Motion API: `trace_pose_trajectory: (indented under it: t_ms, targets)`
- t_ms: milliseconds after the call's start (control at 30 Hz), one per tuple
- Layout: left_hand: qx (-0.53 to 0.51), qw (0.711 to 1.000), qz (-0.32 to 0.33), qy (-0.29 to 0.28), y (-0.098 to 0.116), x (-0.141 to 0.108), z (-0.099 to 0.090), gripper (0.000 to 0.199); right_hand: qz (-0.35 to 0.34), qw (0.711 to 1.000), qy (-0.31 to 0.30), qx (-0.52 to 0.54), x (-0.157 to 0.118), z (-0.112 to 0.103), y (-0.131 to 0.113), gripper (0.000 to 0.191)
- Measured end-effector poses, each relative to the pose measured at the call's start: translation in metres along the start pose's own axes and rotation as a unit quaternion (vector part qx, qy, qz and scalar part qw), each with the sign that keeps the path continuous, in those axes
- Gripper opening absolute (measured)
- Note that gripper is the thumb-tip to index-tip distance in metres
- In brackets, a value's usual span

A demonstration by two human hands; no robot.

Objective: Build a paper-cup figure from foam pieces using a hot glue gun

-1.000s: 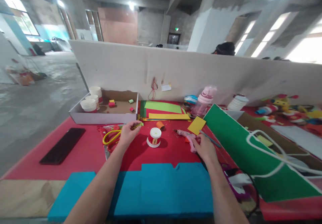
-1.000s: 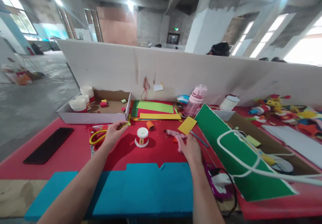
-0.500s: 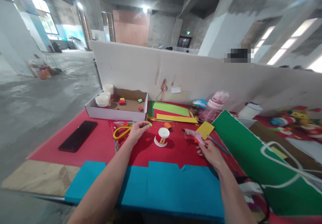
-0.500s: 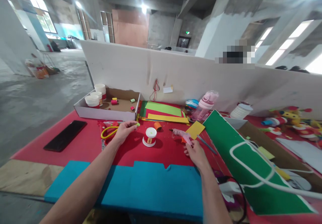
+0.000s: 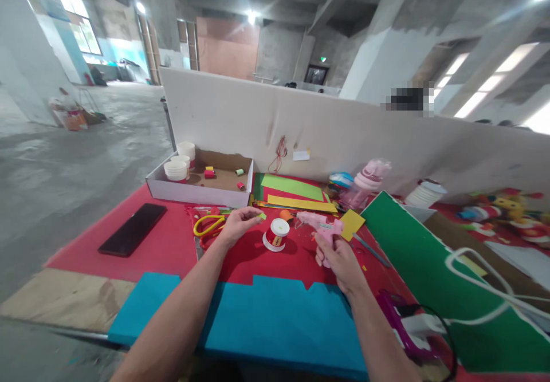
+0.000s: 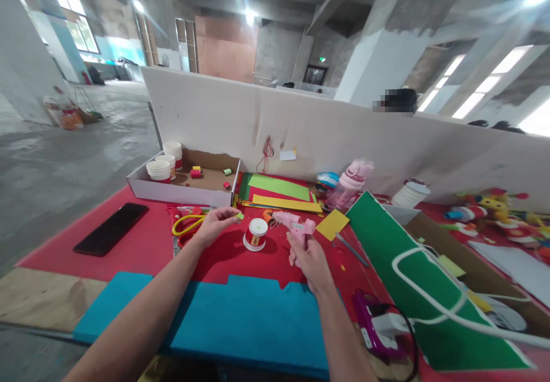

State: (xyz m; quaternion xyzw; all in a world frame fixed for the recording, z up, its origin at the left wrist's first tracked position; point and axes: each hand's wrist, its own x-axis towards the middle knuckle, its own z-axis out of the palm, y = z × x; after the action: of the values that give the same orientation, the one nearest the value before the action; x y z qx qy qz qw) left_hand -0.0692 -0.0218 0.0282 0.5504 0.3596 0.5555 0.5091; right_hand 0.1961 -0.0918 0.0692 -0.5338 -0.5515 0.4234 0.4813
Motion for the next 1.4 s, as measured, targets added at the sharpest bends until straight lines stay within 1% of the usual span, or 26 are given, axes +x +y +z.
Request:
trace_pose_trajectory:
  t_ms: [100,167,233,400,900,1100,1400]
  targets:
    - [-0.010,1.000,-0.003,-0.012,-0.003,0.000,0.000,0.038,-0.032,0.997,-0.018,-0.064,-0.002,0.013,-0.006,0.046]
    - [-0.012,1.000,-0.003,-0.016,-0.004,0.001,0.000,0.038,-0.049,0.994,-0.049,-0.087,-0.004,0.020,-0.006,0.048]
    - [-0.012,1.000,-0.001,-0.019,-0.005,0.001,0.000,0.038,-0.063,0.991,-0.066,-0.100,-0.004,0.026,-0.004,0.047]
    - [0.002,1.000,0.004,-0.015,-0.006,0.001,0.000,0.038,-0.080,0.988,-0.066,-0.111,-0.006,0.035,0.001,0.045]
    - [0.033,0.999,0.002,-0.029,-0.006,0.000,0.003,0.038,-0.072,0.991,-0.067,-0.089,-0.007,0.041,0.004,0.042]
    - [0.034,0.999,0.007,-0.028,-0.008,0.001,0.002,0.037,-0.058,0.993,-0.071,-0.073,-0.007,0.041,0.004,0.041]
    - [0.031,0.999,0.007,-0.032,-0.007,0.001,0.003,0.036,-0.058,0.993,-0.074,-0.076,-0.007,0.042,0.006,0.039]
